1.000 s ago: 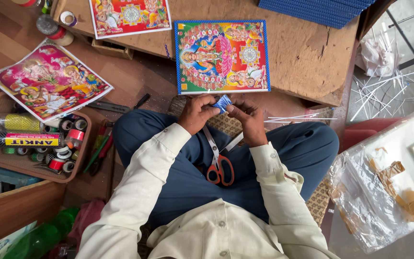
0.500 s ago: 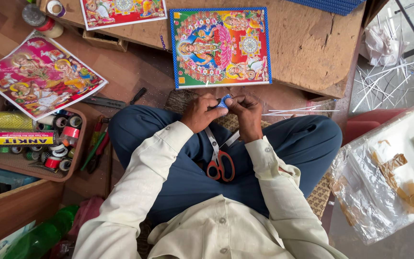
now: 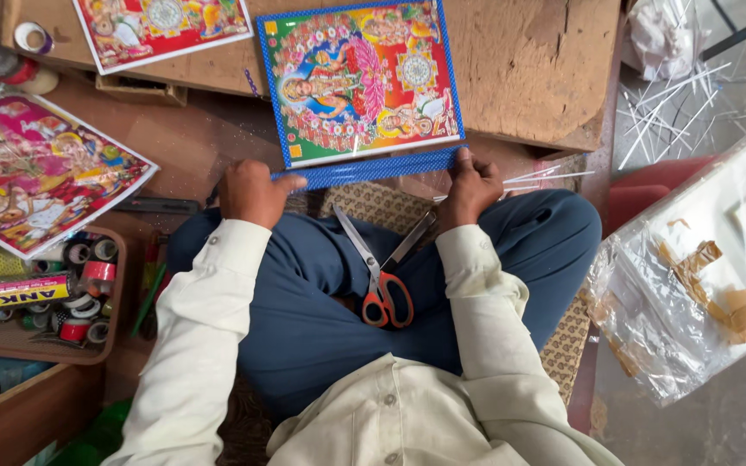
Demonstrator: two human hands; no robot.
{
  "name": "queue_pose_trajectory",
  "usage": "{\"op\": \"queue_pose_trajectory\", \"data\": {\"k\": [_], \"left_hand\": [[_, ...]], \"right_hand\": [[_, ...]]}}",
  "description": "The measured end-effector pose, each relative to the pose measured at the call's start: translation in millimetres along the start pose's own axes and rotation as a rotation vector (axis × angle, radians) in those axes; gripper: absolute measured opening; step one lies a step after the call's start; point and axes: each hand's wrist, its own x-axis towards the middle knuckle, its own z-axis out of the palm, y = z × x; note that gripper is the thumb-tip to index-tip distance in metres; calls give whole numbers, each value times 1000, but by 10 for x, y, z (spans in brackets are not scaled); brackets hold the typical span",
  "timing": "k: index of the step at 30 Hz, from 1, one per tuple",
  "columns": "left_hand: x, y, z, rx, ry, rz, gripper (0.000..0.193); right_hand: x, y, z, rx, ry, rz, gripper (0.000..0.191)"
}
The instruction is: The person assembles decorative cards by applying blue patterned tape to the edges of printed images mounted on cardboard. They use scissors to cut the tape and a lighter to seal the edges, then stack the finished cards.
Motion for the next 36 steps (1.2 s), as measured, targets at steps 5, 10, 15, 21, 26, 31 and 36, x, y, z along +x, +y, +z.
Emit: {"op": "queue_pose_trajectory", "data": {"k": [5, 10, 15, 21, 26, 31, 36], "left_hand": [[90, -25, -9, -227, -33, -131, 57], [72, -19, -26, -484, 7, -189, 33], [73, 8, -32, -444, 23, -153, 22], [72, 17, -9, -430, 7, -160, 23], [76, 17, -13, -432, 21, -146, 23], [77, 28, -31, -443, 21, -114, 20], [76, 55, -48, -455, -4, -153, 18]], "right_hand": [[29, -20, 15, 124, -95, 66, 20], [77, -73, 29, 154, -101, 163, 18], [87, -108, 59, 150, -103, 172, 18], [100, -122, 62, 158, -119, 175, 18], [112, -131, 91, 147, -91, 193, 18], [85, -167, 126, 143, -98, 182, 19], [13, -251, 161, 99, -82, 152, 20]]}}
